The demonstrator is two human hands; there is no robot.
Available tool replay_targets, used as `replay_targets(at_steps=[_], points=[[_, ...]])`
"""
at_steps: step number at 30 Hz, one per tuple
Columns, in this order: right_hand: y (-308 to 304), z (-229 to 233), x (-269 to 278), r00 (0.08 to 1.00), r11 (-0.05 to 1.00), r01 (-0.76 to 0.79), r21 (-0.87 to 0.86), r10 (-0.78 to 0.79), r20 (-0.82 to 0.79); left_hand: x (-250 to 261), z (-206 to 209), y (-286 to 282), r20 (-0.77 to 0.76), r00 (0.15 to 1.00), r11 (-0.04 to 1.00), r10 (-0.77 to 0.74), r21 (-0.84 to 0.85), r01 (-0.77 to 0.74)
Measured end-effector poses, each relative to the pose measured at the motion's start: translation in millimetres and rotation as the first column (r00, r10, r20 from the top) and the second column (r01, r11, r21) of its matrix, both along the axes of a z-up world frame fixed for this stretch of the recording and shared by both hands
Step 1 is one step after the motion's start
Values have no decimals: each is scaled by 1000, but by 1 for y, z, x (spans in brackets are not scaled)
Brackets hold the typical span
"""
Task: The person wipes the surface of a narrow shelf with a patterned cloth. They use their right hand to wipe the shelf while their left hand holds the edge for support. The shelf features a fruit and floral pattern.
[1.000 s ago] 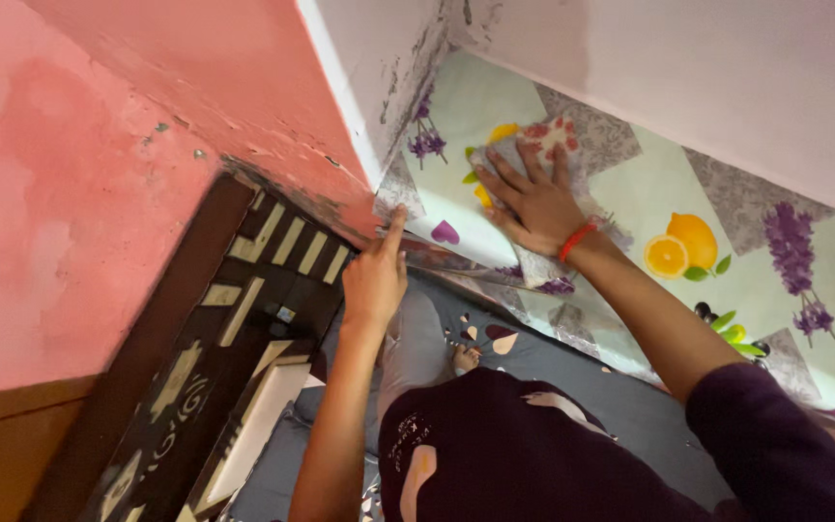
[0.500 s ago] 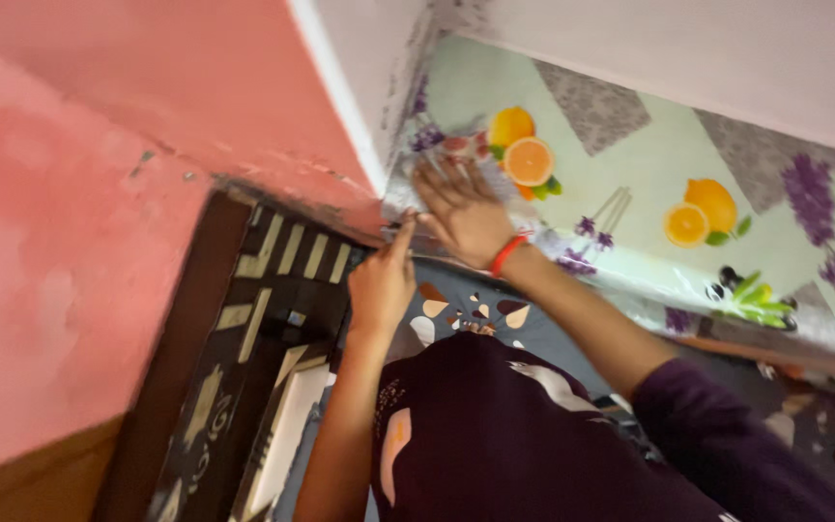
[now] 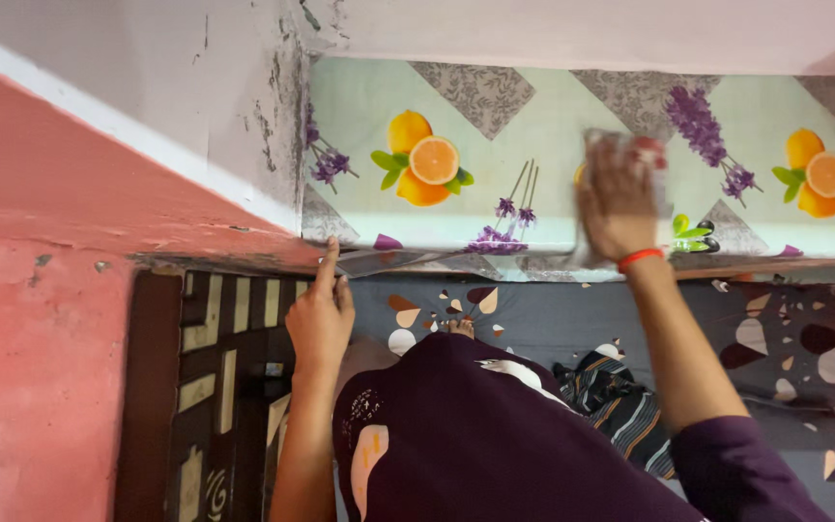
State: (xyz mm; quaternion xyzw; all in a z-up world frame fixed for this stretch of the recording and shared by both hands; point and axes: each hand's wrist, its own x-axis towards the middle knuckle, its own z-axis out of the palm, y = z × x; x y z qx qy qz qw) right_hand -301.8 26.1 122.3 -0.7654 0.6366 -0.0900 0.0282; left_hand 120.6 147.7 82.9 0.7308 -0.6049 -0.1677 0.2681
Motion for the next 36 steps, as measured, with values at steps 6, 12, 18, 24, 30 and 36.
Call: replay_targets(at_steps=[6, 12, 18, 24, 30, 36], points=[[7, -3, 47, 996, 996, -93, 11, 93, 9, -4, 0, 2, -41, 999, 999, 16, -36, -17], [15, -19, 198, 860, 861, -509, -22, 509, 36, -7, 2, 1, -32, 999, 999, 32, -31, -33], [4, -14, 241, 803, 801, -593, -84, 596, 17, -6, 0, 1, -12, 999, 999, 32, -43, -32], [-30, -3, 125, 948, 962, -271, -22, 263, -178, -6, -6, 1, 15, 999, 991, 31, -127, -28], [-19, 5, 74, 983, 984, -180, 7, 180, 45, -8, -4, 3, -9, 999, 997, 35, -67, -36], [10, -3, 170, 702, 703, -706, 88, 711, -43, -11, -6, 2, -22, 999, 992, 47, -117, -49]])
